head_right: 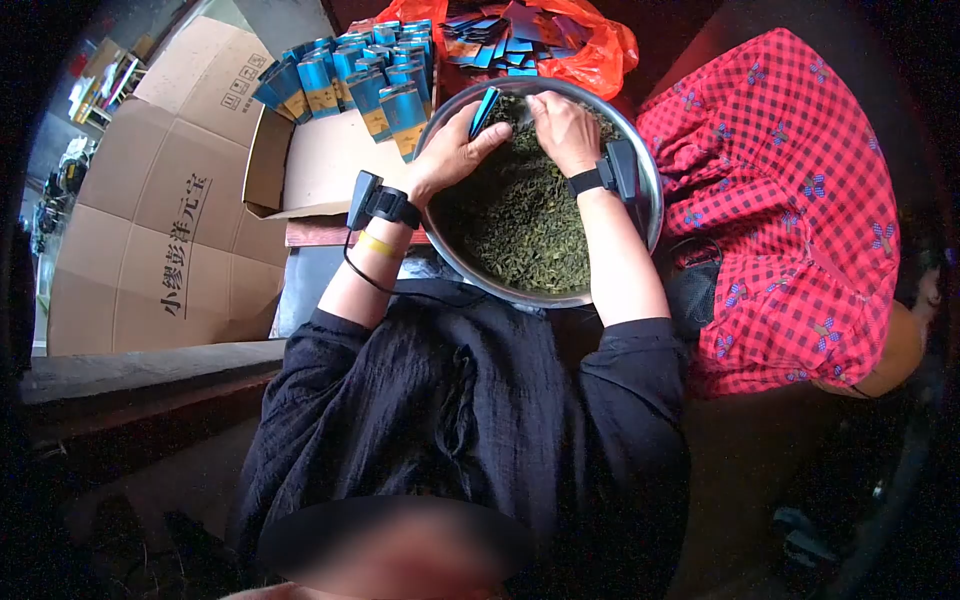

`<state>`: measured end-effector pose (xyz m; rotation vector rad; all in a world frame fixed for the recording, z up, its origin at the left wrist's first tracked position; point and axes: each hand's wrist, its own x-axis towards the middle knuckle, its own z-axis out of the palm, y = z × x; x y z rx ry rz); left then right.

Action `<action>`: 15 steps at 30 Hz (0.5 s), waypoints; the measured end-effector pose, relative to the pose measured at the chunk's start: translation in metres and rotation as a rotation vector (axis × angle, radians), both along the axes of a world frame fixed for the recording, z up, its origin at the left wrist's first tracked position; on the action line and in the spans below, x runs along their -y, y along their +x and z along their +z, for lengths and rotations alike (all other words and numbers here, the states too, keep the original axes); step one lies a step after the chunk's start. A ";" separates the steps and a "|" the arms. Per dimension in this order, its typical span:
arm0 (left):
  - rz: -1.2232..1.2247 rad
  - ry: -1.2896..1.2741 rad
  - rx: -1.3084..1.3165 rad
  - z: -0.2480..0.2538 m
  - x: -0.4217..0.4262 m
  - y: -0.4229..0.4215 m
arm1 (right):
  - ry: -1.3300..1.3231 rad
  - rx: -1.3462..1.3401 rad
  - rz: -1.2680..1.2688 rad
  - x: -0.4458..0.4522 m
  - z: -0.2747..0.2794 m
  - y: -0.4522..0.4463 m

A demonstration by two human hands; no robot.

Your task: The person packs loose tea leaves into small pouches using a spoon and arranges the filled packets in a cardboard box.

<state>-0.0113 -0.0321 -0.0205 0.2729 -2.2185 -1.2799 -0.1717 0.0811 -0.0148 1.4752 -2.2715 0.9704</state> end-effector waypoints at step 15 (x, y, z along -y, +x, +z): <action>0.115 0.112 0.029 -0.004 0.002 0.001 | -0.095 0.659 0.055 0.005 -0.010 -0.024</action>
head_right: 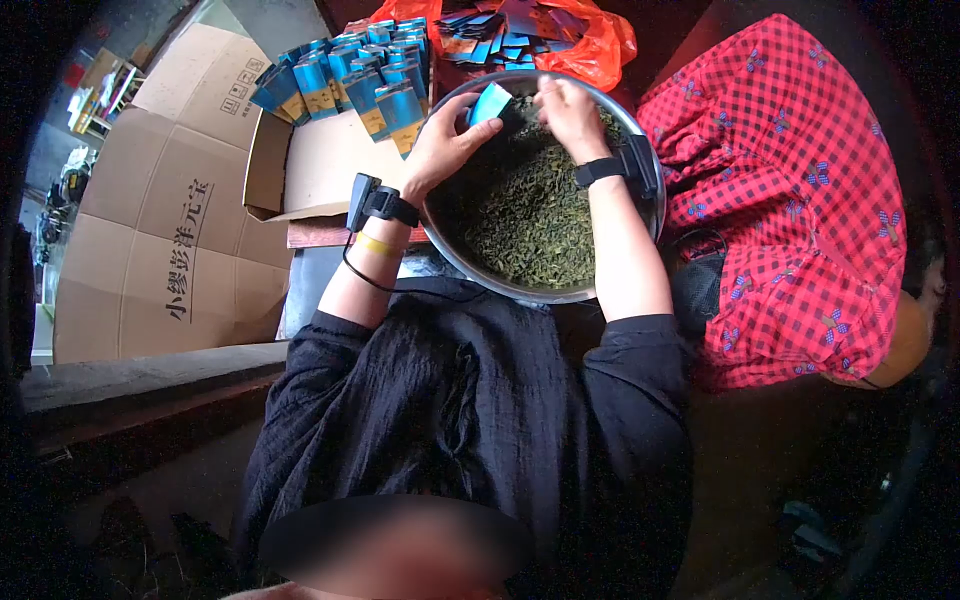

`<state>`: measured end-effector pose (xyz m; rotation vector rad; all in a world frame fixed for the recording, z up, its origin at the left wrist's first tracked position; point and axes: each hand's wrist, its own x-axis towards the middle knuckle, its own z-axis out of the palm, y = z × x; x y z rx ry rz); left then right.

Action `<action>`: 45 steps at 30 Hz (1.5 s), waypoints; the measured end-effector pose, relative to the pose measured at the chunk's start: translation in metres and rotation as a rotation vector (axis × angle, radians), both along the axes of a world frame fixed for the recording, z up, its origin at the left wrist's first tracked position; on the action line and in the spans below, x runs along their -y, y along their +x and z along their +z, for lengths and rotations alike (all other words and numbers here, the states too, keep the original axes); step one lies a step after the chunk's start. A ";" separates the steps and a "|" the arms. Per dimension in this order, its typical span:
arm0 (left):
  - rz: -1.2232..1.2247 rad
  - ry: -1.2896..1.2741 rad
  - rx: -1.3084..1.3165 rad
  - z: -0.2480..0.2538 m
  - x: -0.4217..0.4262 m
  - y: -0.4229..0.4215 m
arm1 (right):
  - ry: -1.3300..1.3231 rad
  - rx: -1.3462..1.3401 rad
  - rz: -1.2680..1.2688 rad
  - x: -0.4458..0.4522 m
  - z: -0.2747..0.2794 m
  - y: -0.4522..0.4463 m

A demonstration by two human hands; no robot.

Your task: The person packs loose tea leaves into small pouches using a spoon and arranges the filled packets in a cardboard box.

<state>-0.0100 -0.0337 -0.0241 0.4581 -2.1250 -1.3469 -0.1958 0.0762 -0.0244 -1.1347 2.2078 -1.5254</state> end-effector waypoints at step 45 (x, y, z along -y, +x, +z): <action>-0.008 -0.196 0.072 0.000 -0.001 0.002 | 0.150 -0.111 0.069 0.002 -0.006 0.003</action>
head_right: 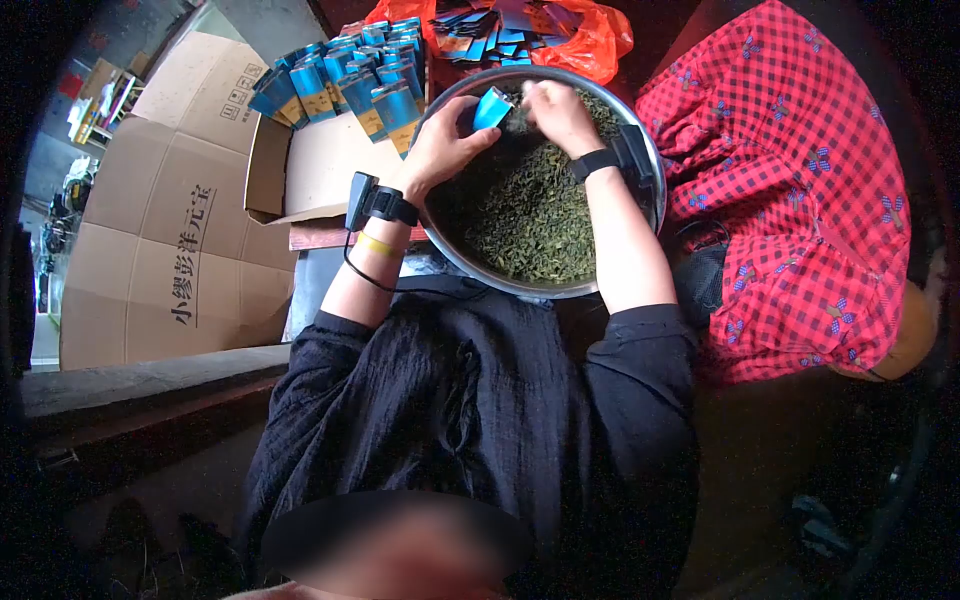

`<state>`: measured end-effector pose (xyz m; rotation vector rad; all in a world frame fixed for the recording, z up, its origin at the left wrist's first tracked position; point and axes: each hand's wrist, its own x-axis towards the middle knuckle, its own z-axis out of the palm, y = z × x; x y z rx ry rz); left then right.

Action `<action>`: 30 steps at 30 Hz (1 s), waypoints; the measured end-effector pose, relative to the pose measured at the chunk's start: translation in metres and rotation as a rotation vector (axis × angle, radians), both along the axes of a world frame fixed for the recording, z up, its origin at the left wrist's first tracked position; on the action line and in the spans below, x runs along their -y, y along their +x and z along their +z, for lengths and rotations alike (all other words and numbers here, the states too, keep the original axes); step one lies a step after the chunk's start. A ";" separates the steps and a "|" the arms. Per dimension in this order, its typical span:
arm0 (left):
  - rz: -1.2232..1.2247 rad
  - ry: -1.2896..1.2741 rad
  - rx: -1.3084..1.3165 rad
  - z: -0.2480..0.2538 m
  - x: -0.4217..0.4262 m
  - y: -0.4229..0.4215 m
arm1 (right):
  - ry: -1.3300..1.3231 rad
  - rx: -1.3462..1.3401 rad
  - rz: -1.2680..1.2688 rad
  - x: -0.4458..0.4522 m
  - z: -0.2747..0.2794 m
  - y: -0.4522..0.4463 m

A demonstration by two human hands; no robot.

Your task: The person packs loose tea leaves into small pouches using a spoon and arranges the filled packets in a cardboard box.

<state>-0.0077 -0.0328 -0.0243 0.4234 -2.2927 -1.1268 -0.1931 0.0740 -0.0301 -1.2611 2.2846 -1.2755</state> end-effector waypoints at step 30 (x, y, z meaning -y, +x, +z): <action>0.029 0.042 0.059 0.001 -0.001 0.000 | -0.466 -0.722 -0.069 -0.016 0.047 0.035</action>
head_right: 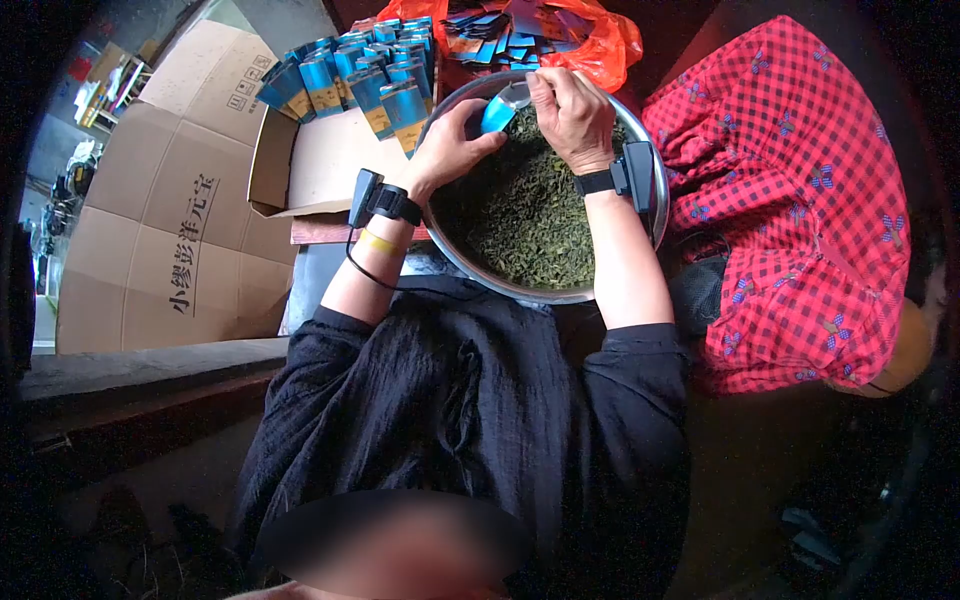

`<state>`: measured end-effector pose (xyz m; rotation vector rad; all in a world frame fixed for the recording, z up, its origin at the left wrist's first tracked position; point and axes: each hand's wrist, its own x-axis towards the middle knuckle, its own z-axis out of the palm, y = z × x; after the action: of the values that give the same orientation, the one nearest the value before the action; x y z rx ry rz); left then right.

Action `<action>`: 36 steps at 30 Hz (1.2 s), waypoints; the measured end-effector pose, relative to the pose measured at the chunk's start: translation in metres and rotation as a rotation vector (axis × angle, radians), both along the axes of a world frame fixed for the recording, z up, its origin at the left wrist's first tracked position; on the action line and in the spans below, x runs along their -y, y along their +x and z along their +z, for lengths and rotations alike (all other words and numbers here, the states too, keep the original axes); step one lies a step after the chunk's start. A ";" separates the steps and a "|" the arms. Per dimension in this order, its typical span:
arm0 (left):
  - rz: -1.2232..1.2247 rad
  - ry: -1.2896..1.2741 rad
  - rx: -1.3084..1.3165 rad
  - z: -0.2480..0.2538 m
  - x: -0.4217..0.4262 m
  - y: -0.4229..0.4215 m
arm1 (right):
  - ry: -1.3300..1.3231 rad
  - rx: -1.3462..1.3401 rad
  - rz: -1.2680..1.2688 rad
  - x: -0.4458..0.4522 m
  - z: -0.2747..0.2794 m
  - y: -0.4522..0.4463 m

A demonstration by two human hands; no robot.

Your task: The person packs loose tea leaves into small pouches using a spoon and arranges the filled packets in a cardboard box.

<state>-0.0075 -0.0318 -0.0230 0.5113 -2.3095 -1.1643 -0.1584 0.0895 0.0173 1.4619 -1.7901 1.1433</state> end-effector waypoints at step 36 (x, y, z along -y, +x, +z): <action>-0.014 0.010 -0.015 0.003 -0.002 0.003 | 0.036 0.014 0.142 0.006 -0.010 0.011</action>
<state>-0.0048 -0.0298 -0.0196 0.4892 -2.2986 -1.1834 -0.1475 0.0835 0.0076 1.6277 -1.7480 1.1991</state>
